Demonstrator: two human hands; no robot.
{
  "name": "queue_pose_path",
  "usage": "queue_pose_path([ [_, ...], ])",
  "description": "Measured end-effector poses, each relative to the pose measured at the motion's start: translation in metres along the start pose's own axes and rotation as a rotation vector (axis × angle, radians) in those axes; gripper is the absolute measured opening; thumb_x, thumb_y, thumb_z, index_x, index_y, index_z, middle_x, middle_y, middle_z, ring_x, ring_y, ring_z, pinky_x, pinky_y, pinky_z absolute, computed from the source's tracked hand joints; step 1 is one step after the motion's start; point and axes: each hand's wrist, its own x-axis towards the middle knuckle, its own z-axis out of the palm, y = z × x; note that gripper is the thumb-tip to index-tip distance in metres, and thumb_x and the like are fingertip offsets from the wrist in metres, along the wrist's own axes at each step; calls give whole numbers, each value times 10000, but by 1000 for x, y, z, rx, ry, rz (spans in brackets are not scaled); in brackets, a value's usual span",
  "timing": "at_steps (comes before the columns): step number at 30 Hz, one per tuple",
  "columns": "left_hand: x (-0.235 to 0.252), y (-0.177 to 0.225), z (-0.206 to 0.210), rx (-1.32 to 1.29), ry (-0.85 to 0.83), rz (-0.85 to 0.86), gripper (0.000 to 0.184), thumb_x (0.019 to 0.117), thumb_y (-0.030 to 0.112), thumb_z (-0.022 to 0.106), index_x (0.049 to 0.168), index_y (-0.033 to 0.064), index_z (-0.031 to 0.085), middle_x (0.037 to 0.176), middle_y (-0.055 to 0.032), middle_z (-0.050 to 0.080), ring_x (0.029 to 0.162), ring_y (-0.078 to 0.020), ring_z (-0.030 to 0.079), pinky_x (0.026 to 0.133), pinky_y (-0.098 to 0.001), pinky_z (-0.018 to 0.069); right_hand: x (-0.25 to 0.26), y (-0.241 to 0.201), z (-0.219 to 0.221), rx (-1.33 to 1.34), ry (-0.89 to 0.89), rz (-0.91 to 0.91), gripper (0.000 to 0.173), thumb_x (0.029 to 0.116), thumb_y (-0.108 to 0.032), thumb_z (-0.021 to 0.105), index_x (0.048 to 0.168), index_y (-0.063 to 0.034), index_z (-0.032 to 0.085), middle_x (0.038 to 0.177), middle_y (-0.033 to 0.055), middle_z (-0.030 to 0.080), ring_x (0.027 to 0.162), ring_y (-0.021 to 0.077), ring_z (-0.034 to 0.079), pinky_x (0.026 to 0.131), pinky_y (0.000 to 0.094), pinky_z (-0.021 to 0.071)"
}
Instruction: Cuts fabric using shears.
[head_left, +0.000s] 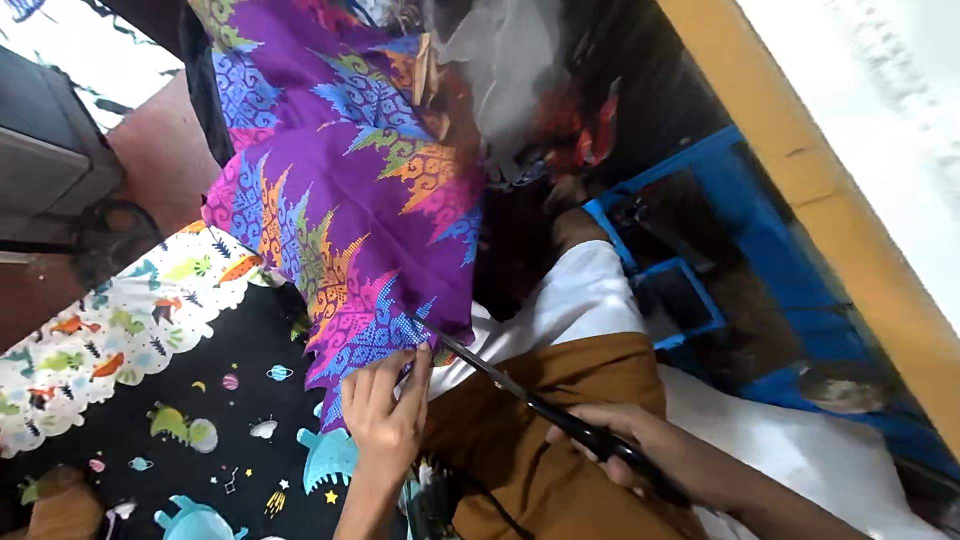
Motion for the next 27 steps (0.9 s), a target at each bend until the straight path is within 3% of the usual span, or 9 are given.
queue_pose_path([
  [12,10,6,11,-61,-7,26,156,982,138,643,1067,102,769,935,-106,697,823,-234,608,773,-362,440,-16,10,13,108,108,-44,541,840,-566,737,1181,-149,683,790,-150,601,591,-73,531,513,105,450],
  [16,23,17,24,-130,11,21,143,964,112,665,1052,80,772,917,-122,695,776,-212,623,697,-301,491,-24,15,19,171,174,-91,565,845,-595,722,1180,-141,683,775,-138,607,579,-56,540,504,126,467],
  [22,41,26,38,-217,0,32,128,944,85,683,1015,47,783,889,-141,701,750,-186,653,673,-245,530,-34,15,19,235,242,-94,577,835,-605,726,1181,-146,676,765,-135,610,570,-49,534,499,133,459],
  [27,47,31,46,-266,-32,39,141,946,77,672,1006,23,787,906,-158,696,773,-159,657,700,-197,534,-21,18,27,220,257,-220,583,877,-585,689,1201,-101,662,824,-137,604,675,-76,539,603,112,454],
])
